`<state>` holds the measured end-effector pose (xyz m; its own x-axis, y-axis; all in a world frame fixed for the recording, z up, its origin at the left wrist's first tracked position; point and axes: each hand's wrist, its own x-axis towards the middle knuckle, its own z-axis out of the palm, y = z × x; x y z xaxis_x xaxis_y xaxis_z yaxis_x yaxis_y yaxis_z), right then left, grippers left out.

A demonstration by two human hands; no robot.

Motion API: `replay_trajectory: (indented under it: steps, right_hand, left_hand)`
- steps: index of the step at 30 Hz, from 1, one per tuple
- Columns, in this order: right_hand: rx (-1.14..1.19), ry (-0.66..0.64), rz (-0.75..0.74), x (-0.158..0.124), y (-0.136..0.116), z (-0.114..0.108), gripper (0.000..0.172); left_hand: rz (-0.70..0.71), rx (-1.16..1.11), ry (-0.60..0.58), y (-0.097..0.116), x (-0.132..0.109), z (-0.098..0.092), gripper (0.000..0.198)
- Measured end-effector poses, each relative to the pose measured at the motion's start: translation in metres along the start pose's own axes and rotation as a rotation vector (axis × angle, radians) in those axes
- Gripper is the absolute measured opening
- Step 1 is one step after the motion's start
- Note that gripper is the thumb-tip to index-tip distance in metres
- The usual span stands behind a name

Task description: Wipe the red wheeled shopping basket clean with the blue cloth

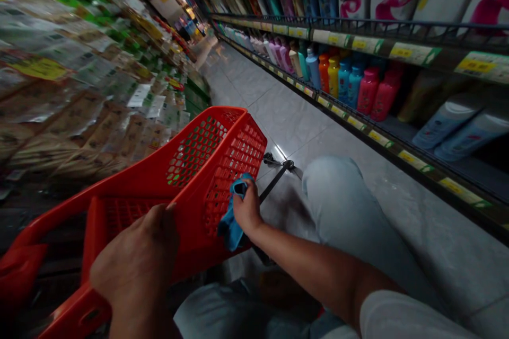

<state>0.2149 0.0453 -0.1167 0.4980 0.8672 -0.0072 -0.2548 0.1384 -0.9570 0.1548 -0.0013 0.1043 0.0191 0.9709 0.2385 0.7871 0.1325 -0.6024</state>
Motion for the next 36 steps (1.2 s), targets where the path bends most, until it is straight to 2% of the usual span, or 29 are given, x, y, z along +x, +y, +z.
replay_trajectory:
  steps: [3,5,7,9,11,14,16,19,20,21,23,24,26,28,30,32,33,36]
  right_hand:
    - [0.003,0.003,-0.259,0.036,-0.048,0.006,0.022]
    - [-0.022,-0.029,-0.324,0.046,-0.054,0.002,0.023]
    - [-0.055,-0.005,-0.211,0.047,-0.037,-0.006,0.025]
    - [-0.082,0.079,-0.014,0.047,-0.01,-0.014,0.026]
    - [-0.094,0.16,0.12,0.057,0.009,-0.017,0.023]
    - [-0.098,0.212,0.151,0.092,0.002,-0.014,0.018]
    - [-0.094,0.224,0.072,0.12,-0.019,-0.011,0.019]
    - [-0.126,0.161,-0.247,0.145,-0.043,-0.014,0.022]
    - [-0.149,0.15,-0.317,0.144,-0.043,-0.017,0.023]
    - [-0.17,0.159,-0.321,0.138,-0.038,-0.019,0.024]
    - [-0.193,0.231,-0.165,0.112,-0.018,-0.024,0.03]
    - [-0.193,0.268,-0.056,0.094,-0.005,-0.026,0.034]
    - [-0.189,0.281,0.051,0.054,0.016,-0.024,0.037]
    - [-0.168,0.224,0.045,0.02,0.022,-0.018,0.037]
    - [-0.133,0.121,-0.038,0.005,0.011,-0.014,0.036]
    - [-0.101,0.069,-0.141,0.016,-0.01,-0.016,0.032]
    - [-0.092,0.093,-0.177,0.03,-0.02,-0.021,0.029]
    - [-0.078,0.312,-0.184,0.084,-0.037,-0.045,0.024]
  left_hand:
    - [0.064,-0.017,0.153,-0.004,-0.004,0.01,0.047]
    - [0.1,-0.034,0.214,-0.006,-0.006,0.014,0.043]
    - [0.12,-0.032,0.252,-0.008,-0.006,0.017,0.041]
    - [0.127,-0.017,0.263,-0.01,-0.006,0.018,0.04]
    - [0.129,-0.003,0.262,-0.011,-0.006,0.019,0.04]
    - [0.132,0.006,0.272,-0.012,-0.008,0.019,0.04]
    - [0.132,0.018,0.277,-0.013,-0.009,0.018,0.039]
    - [0.118,0.025,0.265,-0.012,-0.013,0.015,0.039]
    - [0.12,0.019,0.262,-0.012,-0.014,0.015,0.039]
    - [0.129,0.008,0.264,-0.013,-0.015,0.014,0.038]
    - [0.157,-0.021,0.275,-0.014,-0.015,0.015,0.036]
    - [0.169,-0.034,0.278,-0.015,-0.015,0.016,0.036]
    - [0.169,-0.049,0.268,-0.018,-0.014,0.018,0.036]
    - [0.155,-0.052,0.251,-0.021,-0.014,0.021,0.036]
    - [0.156,-0.06,0.262,-0.027,-0.014,0.025,0.037]
    - [0.18,-0.075,0.299,-0.035,-0.014,0.03,0.036]
    - [0.197,-0.086,0.321,-0.039,-0.014,0.033,0.035]
    - [0.277,-0.135,0.383,-0.053,-0.013,0.044,0.033]
